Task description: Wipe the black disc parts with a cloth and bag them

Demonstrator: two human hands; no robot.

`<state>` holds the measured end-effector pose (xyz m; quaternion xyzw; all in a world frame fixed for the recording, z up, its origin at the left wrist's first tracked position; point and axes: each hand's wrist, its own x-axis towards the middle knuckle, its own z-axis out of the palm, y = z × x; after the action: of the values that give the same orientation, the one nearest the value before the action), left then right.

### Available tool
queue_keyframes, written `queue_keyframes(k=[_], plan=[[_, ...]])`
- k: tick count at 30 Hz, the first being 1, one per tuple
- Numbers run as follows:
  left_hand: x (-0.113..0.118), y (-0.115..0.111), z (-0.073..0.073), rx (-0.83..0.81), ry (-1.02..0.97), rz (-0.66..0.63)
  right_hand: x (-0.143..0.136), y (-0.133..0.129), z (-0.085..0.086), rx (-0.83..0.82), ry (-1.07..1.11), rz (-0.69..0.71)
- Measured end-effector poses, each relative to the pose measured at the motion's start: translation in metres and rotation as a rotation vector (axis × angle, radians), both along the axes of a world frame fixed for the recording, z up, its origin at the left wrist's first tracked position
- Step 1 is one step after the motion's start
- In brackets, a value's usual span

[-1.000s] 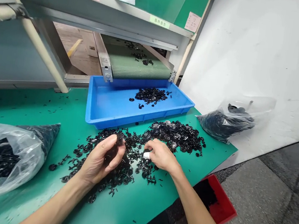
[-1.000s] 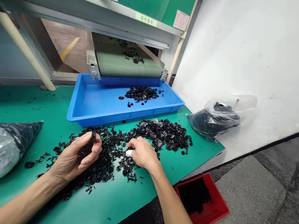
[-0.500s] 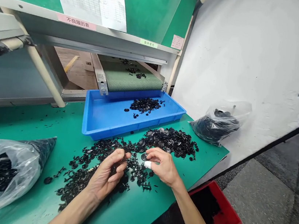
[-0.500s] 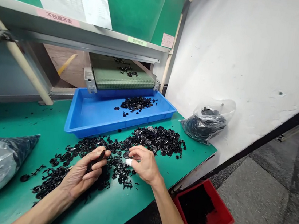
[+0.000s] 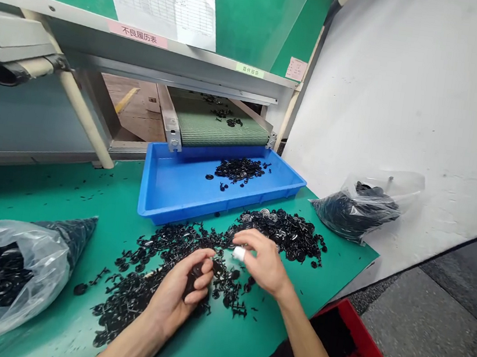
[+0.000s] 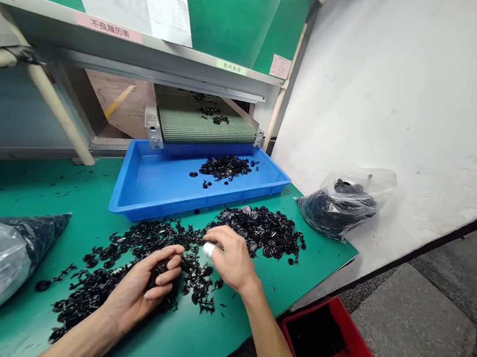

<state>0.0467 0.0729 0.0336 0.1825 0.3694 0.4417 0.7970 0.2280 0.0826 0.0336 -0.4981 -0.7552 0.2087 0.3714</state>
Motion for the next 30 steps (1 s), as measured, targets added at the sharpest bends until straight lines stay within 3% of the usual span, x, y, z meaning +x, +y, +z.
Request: queue_keyframes(k=[3,6,8,12,15,20,26,30], plan=[[-0.007,0.007,0.004,-0.011,-0.046,0.018,0.004,0.032,-0.004,-0.034,-0.404,-0.1],[-0.011,0.01,0.005,0.044,-0.017,0.028,-0.001,0.056,-0.005,-0.079,-0.547,-0.076],[-0.015,0.011,0.004,0.195,0.221,-0.05,-0.005,0.064,-0.005,-0.105,-0.593,-0.066],[-0.021,0.013,0.003,0.749,1.048,-0.314,-0.006,0.064,-0.003,-0.127,-0.582,-0.053],[-0.02,0.015,0.002,0.978,1.344,-0.432,0.0,0.057,-0.001,-0.111,-0.494,-0.048],[-0.014,0.019,0.004,1.032,1.365,-0.492,0.013,0.042,-0.002,-0.09,-0.277,-0.045],[-0.017,0.023,0.009,1.068,1.315,-0.501,0.021,0.02,-0.012,-0.234,0.36,-0.05],[-0.021,0.025,0.012,0.961,1.279,-0.48,0.027,0.004,-0.026,-0.192,0.458,-0.159]])
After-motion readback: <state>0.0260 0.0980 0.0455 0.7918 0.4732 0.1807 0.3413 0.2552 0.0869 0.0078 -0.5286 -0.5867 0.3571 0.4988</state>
